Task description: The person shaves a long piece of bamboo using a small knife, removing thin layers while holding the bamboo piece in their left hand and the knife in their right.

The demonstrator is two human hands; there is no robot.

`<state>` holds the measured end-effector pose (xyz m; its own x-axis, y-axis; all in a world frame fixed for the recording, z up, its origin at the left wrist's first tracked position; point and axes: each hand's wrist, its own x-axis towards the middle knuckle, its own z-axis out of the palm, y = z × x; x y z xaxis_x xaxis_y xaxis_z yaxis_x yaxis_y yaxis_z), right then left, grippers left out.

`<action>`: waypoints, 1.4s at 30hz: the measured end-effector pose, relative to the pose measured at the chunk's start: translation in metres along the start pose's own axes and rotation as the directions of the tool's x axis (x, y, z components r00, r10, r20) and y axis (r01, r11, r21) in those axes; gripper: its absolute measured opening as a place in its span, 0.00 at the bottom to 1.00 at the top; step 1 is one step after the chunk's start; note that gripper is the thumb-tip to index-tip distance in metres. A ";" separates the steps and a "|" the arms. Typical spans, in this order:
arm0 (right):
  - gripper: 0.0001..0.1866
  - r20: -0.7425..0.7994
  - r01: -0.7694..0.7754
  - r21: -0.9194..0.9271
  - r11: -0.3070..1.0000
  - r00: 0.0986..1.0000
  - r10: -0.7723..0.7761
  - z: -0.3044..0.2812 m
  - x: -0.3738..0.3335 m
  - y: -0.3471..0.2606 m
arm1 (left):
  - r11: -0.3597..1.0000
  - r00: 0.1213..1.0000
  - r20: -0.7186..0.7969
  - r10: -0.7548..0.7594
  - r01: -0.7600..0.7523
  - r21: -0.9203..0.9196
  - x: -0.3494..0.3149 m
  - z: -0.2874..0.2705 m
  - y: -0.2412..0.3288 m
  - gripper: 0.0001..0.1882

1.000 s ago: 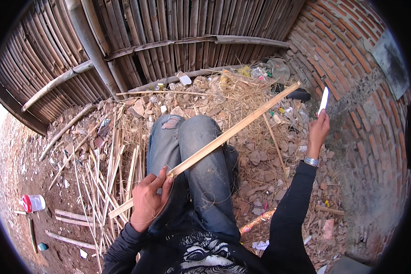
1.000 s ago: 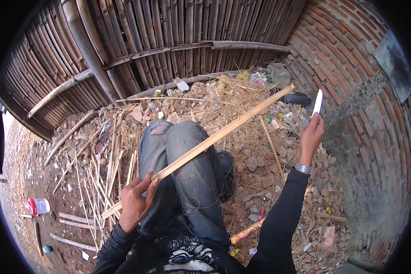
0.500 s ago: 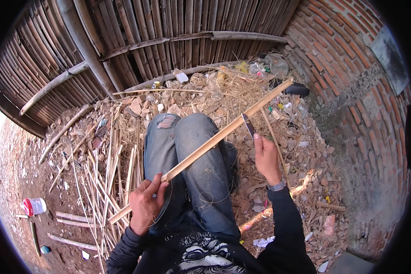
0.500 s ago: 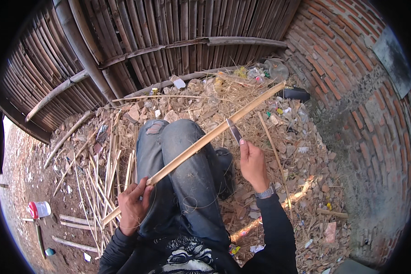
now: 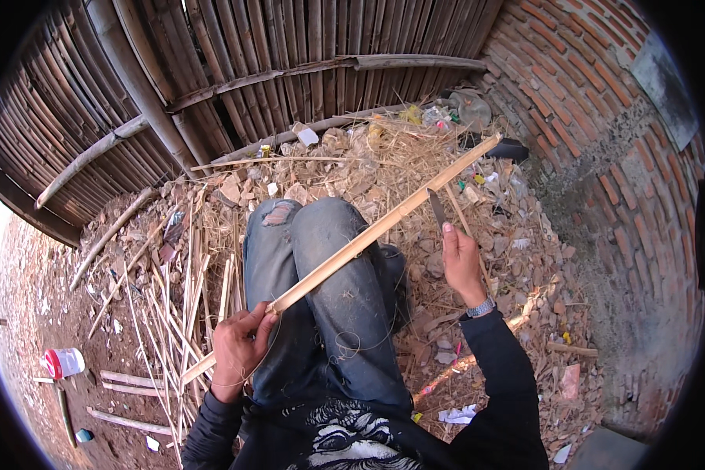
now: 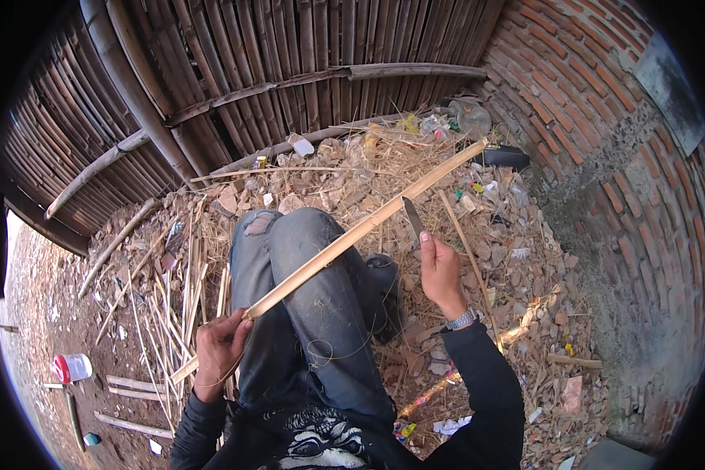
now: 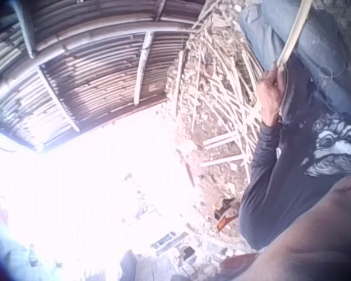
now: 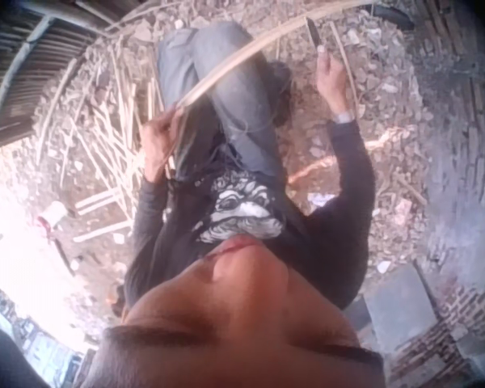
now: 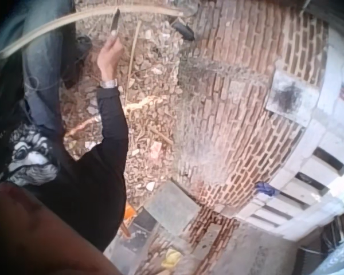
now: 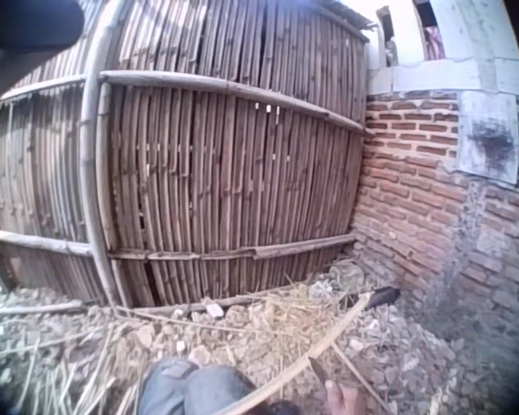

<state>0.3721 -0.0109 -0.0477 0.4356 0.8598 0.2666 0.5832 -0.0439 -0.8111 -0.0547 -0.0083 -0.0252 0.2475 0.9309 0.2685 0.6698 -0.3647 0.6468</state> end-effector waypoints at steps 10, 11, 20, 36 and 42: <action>0.27 0.075 0.019 -0.030 0.999 0.997 -0.017 0.012 -0.007 -0.020 | 0.981 0.980 0.124 -0.156 0.169 -0.099 0.002 -0.010 -0.008 0.15; 0.27 0.074 -0.021 0.033 0.999 0.997 0.018 0.001 0.001 -0.008 | 0.981 0.981 0.126 -0.147 0.161 -0.106 0.005 -0.009 -0.005 0.15; 0.26 0.086 0.176 0.094 0.980 0.979 -0.184 0.043 -0.029 -0.063 | 0.946 0.967 0.160 -0.198 0.231 -0.227 0.003 -0.003 -0.012 0.16; 0.25 -0.002 0.147 0.071 0.987 0.989 -0.147 0.038 -0.003 -0.068 | 0.892 0.903 0.306 -0.303 0.381 -0.241 0.004 -0.004 0.005 0.18; 0.21 0.185 0.203 0.008 0.979 0.962 -0.201 0.052 -0.028 -0.090 | 0.923 0.941 0.208 -0.266 0.311 -0.229 0.018 0.020 0.026 0.19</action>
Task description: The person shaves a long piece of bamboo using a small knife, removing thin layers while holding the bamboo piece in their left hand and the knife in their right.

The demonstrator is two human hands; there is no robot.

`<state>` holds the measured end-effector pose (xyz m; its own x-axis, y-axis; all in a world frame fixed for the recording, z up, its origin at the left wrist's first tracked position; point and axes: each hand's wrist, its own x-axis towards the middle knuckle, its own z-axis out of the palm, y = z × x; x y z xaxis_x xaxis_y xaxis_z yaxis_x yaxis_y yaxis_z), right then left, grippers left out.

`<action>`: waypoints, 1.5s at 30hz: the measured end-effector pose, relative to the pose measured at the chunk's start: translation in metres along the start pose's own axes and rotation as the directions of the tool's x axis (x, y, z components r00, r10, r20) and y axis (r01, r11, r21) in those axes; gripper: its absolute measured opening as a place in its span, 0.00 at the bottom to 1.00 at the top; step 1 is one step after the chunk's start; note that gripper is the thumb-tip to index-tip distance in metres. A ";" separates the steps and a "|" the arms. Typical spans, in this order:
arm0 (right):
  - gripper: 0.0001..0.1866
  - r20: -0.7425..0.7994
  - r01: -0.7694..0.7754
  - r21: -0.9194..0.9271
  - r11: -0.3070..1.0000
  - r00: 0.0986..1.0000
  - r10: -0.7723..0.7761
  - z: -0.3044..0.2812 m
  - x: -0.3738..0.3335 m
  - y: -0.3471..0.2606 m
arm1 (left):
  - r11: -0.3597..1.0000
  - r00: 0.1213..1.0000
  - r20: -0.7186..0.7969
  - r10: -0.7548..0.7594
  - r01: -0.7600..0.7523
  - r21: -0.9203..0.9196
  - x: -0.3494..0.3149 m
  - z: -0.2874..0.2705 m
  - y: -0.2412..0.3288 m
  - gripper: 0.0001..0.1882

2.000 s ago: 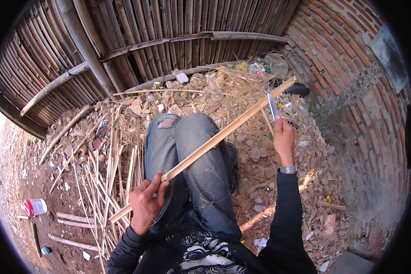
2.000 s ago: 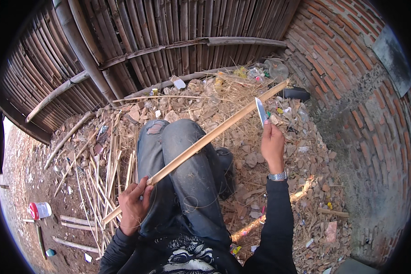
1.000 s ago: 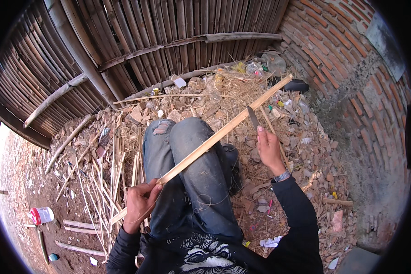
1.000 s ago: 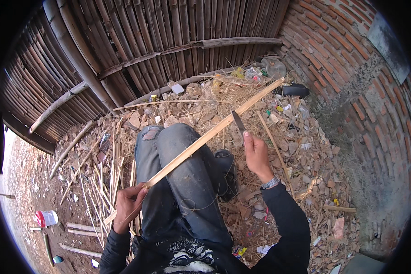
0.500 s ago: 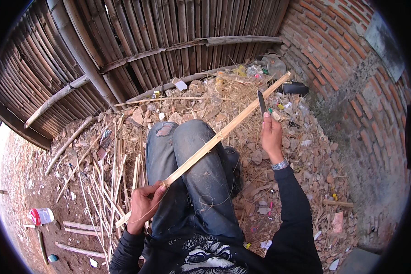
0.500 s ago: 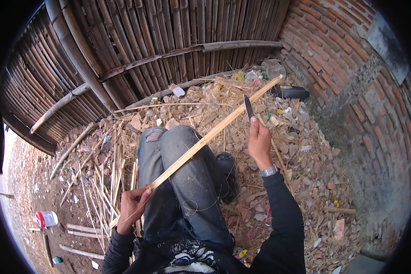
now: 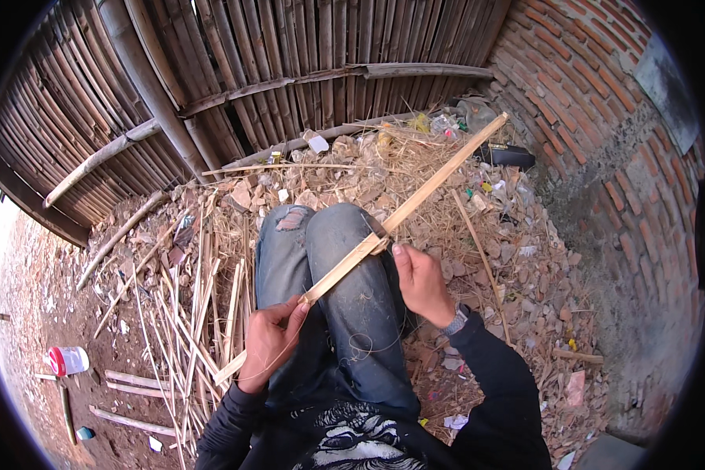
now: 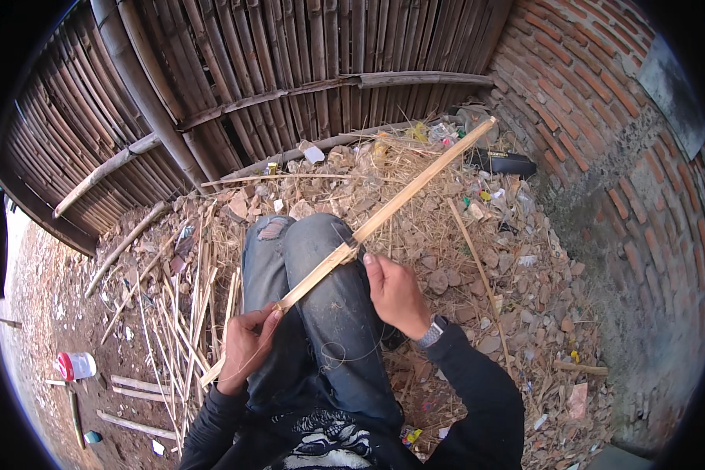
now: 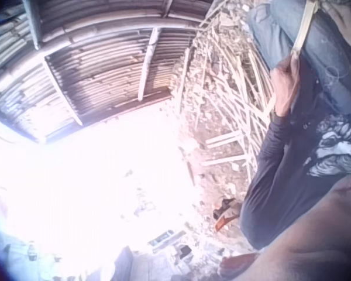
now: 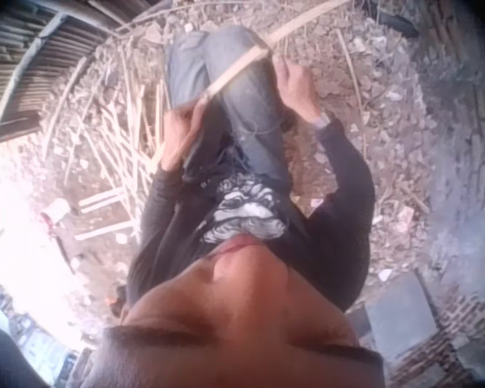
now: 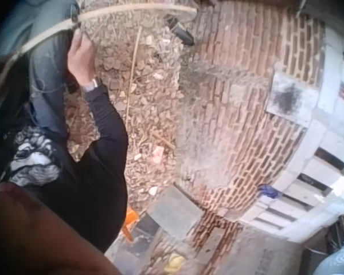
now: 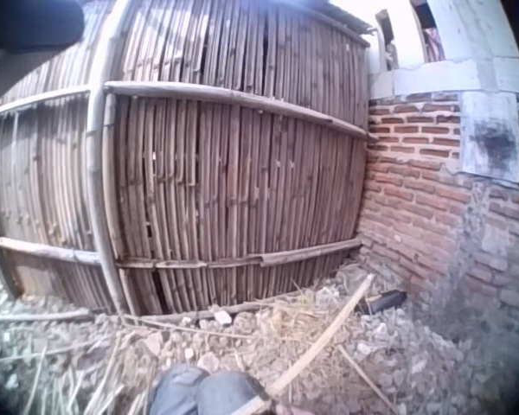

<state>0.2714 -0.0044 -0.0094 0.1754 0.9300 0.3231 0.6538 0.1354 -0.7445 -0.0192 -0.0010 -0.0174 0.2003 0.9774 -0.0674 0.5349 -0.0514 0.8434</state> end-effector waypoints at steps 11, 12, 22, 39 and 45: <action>0.22 0.142 0.051 0.070 0.996 0.988 -0.061 0.018 -0.017 -0.020 | 0.993 1.000 0.023 0.018 -0.015 -0.117 0.022 0.021 0.018 0.18; 0.22 0.205 0.053 0.038 0.998 0.977 -0.060 0.014 -0.013 -0.029 | 0.987 0.999 0.020 0.027 -0.024 -0.157 0.023 0.021 0.018 0.18; 0.25 0.297 0.005 0.059 0.998 0.955 -0.023 0.006 -0.003 -0.046 | 0.924 0.978 0.204 -0.035 0.109 -0.365 0.029 0.011 0.002 0.23; 0.15 0.351 -0.108 0.410 0.906 0.935 -0.047 0.029 0.002 -0.058 | 0.909 0.994 -0.062 0.094 -0.111 -0.401 0.013 0.030 0.022 0.19; 0.12 0.534 -0.379 0.519 0.766 0.844 0.056 -0.014 0.000 -0.059 | 0.906 0.997 -0.073 0.015 -0.044 -0.421 0.022 0.010 0.001 0.20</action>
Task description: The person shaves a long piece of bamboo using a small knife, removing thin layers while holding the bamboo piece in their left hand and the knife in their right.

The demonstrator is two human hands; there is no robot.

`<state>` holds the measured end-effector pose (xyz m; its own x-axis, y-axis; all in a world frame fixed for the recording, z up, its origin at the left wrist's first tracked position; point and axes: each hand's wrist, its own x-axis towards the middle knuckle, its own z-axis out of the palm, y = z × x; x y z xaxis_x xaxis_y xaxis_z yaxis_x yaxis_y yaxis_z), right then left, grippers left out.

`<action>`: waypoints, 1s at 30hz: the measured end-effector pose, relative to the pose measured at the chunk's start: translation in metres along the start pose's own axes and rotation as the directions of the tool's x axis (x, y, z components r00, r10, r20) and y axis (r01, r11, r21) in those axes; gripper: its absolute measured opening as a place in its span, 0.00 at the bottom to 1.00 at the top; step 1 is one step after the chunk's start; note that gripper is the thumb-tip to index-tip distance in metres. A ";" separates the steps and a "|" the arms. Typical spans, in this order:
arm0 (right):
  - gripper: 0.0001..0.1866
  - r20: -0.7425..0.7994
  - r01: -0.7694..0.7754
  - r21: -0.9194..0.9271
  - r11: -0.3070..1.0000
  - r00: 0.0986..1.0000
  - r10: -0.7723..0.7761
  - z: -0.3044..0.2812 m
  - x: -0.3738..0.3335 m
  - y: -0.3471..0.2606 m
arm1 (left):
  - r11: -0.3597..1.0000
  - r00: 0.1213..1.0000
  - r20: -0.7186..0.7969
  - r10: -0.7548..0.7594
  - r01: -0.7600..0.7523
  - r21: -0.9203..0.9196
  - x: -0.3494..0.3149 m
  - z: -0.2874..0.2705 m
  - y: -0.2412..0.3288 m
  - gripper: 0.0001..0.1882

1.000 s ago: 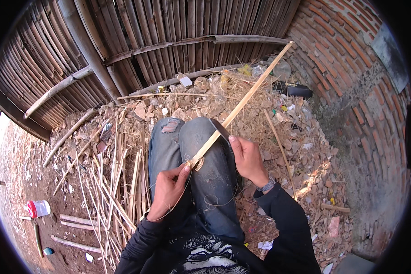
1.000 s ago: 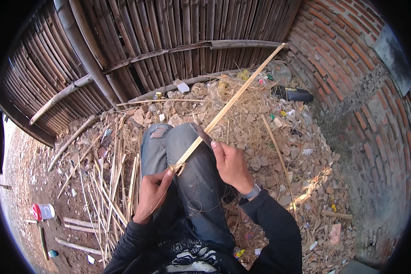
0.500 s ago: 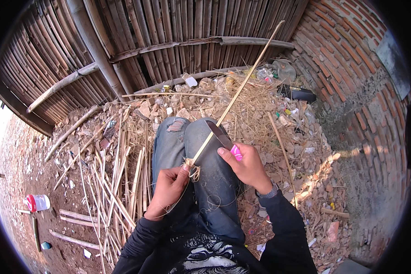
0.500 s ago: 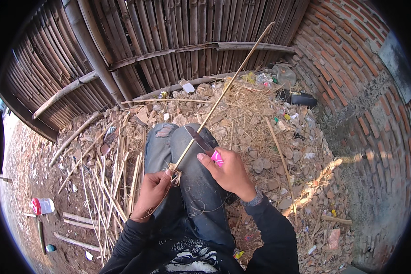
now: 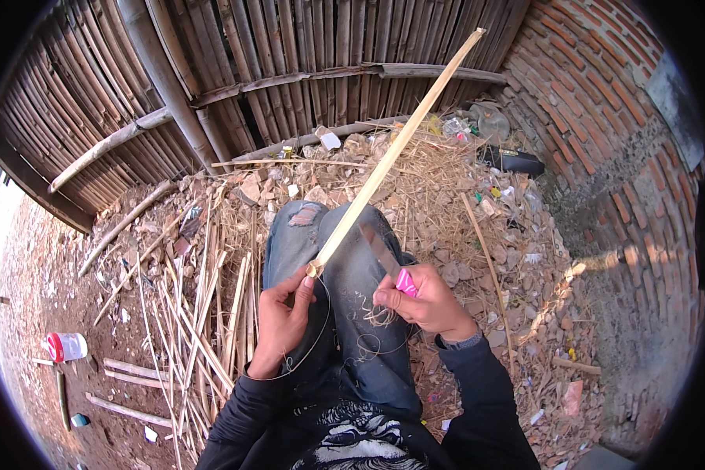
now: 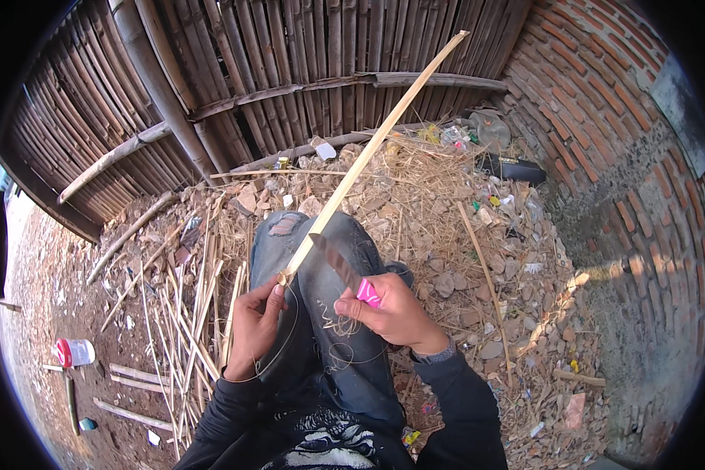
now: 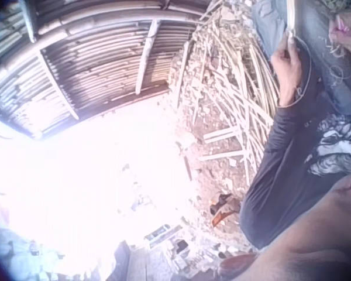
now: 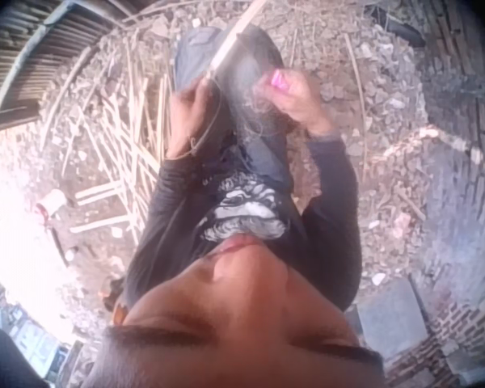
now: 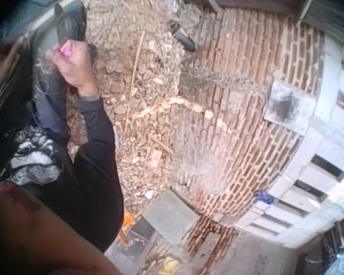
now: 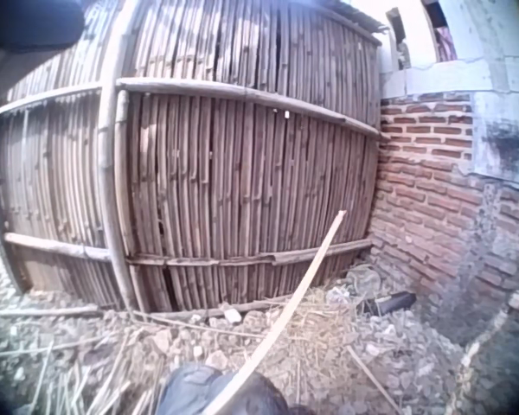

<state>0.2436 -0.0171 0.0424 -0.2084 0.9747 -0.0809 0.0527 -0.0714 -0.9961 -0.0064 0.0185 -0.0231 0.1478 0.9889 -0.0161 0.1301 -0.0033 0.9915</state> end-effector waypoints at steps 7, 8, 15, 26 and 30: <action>0.11 -0.730 -0.021 -0.674 0.738 0.168 -0.662 -0.085 0.004 0.012 | 1.000 1.000 -0.012 0.000 0.000 0.000 -0.003 0.006 0.008 0.20; 0.12 -0.747 0.056 -0.599 0.799 0.320 -0.583 -0.074 0.002 0.012 | 1.000 0.999 -0.031 0.018 -0.017 0.004 -0.002 0.011 0.006 0.19; 0.19 0.012 0.326 -0.460 0.826 0.932 -0.362 0.048 -0.011 0.012 | 0.995 0.999 0.042 -0.032 0.027 0.097 0.006 0.024 0.035 0.17; 0.09 -0.693 0.229 -0.419 0.879 0.544 -0.473 -0.018 0.001 0.008 | 0.971 0.960 0.188 -0.207 0.225 -0.078 0.012 0.002 0.012 0.16; 0.11 -0.768 -0.125 -0.631 0.765 -0.032 -0.639 -0.170 -0.007 0.019 | 0.849 0.838 0.434 -0.329 0.464 -0.253 0.009 -0.014 0.026 0.19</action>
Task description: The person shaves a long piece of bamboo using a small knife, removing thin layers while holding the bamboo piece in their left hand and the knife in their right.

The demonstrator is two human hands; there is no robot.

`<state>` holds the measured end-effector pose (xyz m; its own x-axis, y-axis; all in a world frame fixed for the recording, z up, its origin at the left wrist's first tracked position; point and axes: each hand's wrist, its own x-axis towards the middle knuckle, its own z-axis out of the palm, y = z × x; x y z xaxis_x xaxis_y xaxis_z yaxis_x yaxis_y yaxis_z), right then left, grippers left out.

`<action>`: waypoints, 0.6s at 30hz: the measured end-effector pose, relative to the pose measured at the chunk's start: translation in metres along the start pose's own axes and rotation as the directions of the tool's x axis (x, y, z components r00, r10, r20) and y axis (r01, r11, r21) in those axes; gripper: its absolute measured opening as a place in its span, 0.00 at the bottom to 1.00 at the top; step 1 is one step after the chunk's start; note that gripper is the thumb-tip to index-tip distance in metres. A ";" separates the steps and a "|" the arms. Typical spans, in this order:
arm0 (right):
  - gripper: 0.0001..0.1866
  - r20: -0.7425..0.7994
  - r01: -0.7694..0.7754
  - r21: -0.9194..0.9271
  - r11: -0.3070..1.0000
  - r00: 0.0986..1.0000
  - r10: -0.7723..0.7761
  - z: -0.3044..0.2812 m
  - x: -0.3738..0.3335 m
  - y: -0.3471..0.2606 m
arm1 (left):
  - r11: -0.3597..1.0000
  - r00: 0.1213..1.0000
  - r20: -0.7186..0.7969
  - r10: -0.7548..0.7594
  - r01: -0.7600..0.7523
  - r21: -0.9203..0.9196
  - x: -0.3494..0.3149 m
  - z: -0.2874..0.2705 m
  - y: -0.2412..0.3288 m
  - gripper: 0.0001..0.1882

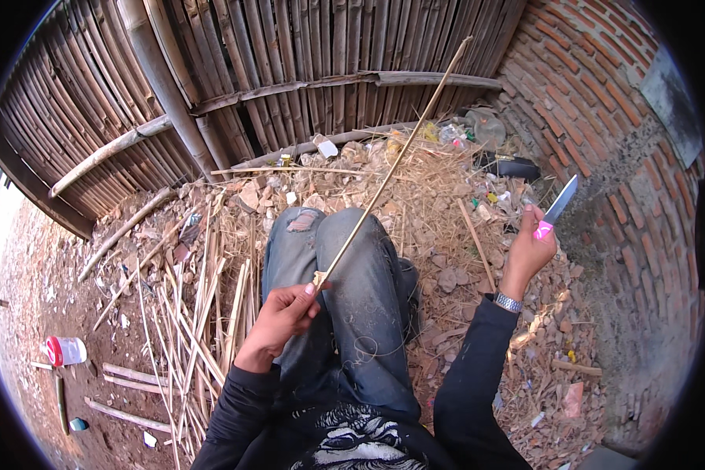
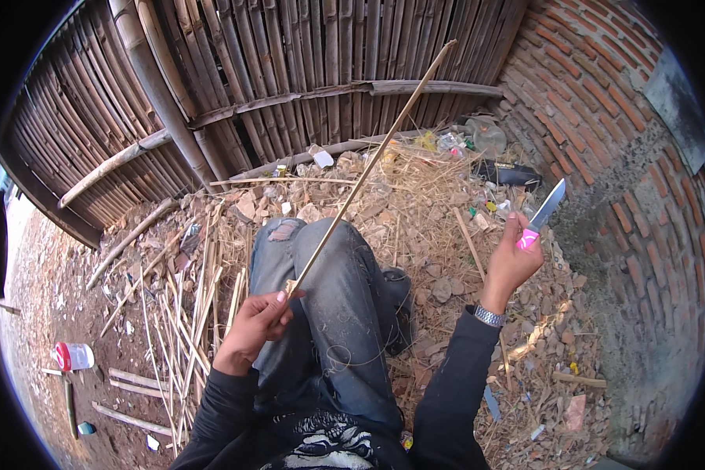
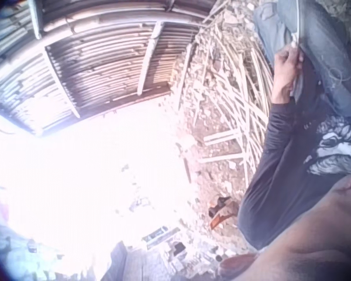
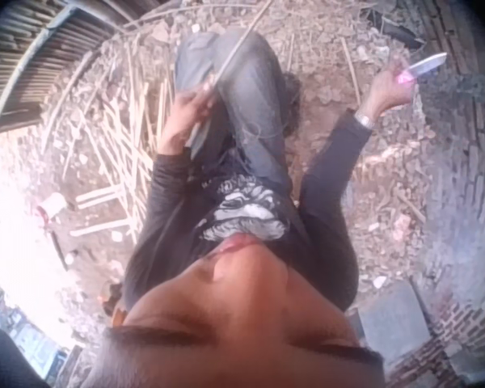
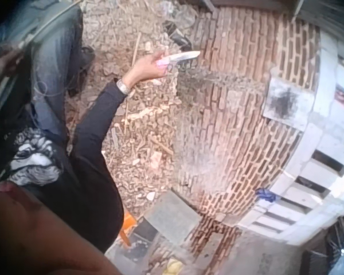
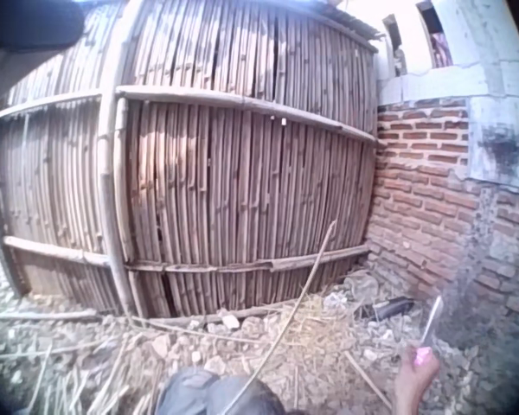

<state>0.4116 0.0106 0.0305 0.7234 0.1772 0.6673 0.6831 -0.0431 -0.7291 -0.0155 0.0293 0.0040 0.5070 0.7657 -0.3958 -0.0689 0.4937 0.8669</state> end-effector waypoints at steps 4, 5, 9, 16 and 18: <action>0.13 -0.166 -0.144 -0.047 0.988 0.977 0.134 -0.011 0.046 0.048 | 0.983 0.982 0.168 -0.089 0.114 -0.146 -0.005 -0.006 -0.004 0.21; 0.18 -0.089 -0.219 -0.248 0.944 0.975 0.203 -0.017 0.050 0.048 | 0.983 0.982 0.164 -0.090 0.114 -0.147 -0.004 -0.007 -0.005 0.21; 0.28 0.331 -0.163 0.232 0.959 0.940 0.079 0.012 -0.019 -0.024 | 0.998 0.994 0.098 -0.046 0.043 0.038 -0.006 -0.006 -0.017 0.19; 0.16 0.775 -0.177 0.258 0.950 0.625 -0.094 0.041 -0.119 -0.091 | 0.994 0.998 0.048 -0.033 0.027 0.109 -0.007 0.004 -0.026 0.21; 0.16 0.783 -0.247 0.266 0.932 0.619 -0.059 0.049 -0.115 -0.086 | 0.996 0.996 0.046 -0.074 0.072 0.055 -0.009 -0.003 -0.027 0.19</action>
<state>0.2649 0.0417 0.0085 0.3290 0.8820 0.3375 0.4312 0.1777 -0.8846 -0.0208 0.0101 -0.0167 0.5496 0.7073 -0.4446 0.0153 0.5236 0.8518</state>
